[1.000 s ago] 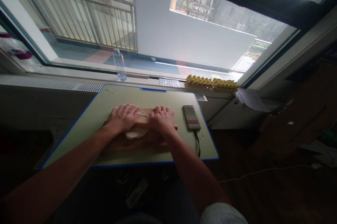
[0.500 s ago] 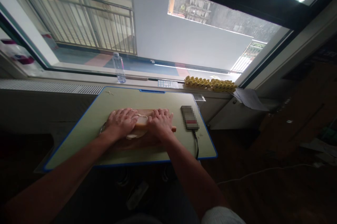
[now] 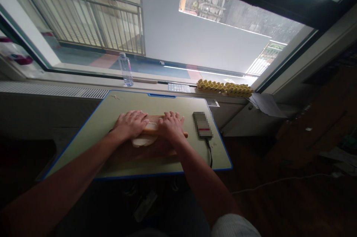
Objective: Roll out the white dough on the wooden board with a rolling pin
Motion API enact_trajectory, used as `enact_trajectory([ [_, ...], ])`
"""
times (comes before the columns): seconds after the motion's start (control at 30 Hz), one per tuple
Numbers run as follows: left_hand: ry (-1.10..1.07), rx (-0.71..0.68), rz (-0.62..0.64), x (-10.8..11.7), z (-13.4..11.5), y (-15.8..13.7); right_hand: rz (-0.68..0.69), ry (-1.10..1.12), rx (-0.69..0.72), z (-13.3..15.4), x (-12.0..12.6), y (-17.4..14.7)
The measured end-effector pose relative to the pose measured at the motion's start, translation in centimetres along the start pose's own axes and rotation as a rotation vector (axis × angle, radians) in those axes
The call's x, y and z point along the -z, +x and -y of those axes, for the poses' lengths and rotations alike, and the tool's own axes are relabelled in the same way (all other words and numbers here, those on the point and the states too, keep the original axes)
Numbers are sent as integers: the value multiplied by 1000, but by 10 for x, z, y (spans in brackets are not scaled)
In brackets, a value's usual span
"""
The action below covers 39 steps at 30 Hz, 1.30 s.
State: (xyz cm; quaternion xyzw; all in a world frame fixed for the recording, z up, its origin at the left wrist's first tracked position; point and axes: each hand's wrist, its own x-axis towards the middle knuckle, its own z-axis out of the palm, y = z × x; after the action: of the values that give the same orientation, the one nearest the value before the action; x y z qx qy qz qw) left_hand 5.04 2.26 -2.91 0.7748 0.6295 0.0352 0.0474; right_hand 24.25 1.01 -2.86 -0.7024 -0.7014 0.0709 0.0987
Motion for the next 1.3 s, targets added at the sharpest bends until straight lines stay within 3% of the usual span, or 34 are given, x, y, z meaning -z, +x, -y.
enact_trajectory([
  [0.63, -109, 17, 27, -2, 7, 35, -88, 23, -27, -8, -8, 30],
  [1.3, -113, 41, -12, -10, 11, 67, -65, 3, -12, -11, -8, 61],
])
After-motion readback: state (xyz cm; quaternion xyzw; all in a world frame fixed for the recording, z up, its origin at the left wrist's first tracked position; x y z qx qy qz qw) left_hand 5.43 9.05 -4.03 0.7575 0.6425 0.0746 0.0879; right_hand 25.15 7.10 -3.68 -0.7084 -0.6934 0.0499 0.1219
